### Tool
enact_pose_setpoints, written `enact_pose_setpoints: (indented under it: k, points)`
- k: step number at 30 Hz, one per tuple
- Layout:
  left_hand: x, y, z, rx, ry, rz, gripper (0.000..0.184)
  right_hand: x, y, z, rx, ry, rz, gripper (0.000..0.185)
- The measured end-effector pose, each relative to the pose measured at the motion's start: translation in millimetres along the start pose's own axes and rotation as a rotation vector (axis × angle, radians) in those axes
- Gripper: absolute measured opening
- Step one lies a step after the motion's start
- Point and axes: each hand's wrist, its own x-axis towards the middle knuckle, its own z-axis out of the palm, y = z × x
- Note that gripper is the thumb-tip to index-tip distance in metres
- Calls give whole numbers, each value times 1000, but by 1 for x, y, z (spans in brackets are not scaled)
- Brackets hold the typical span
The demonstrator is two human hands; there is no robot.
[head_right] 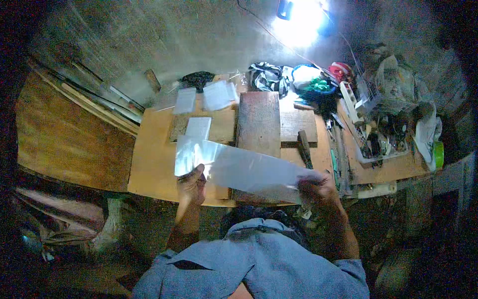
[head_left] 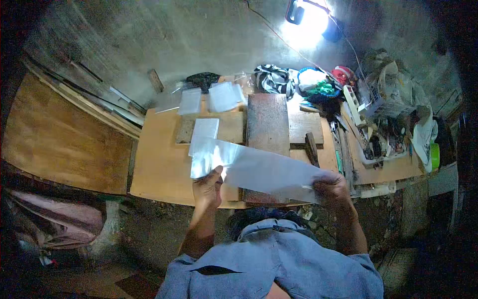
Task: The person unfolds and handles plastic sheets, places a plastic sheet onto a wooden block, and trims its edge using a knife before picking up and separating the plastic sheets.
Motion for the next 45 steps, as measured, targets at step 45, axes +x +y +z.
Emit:
enact_pose_setpoints:
  k: [45]
  points:
    - [11, 71, 88, 1064, -712, 240, 18, 57, -57, 96, -623, -81, -570, 19]
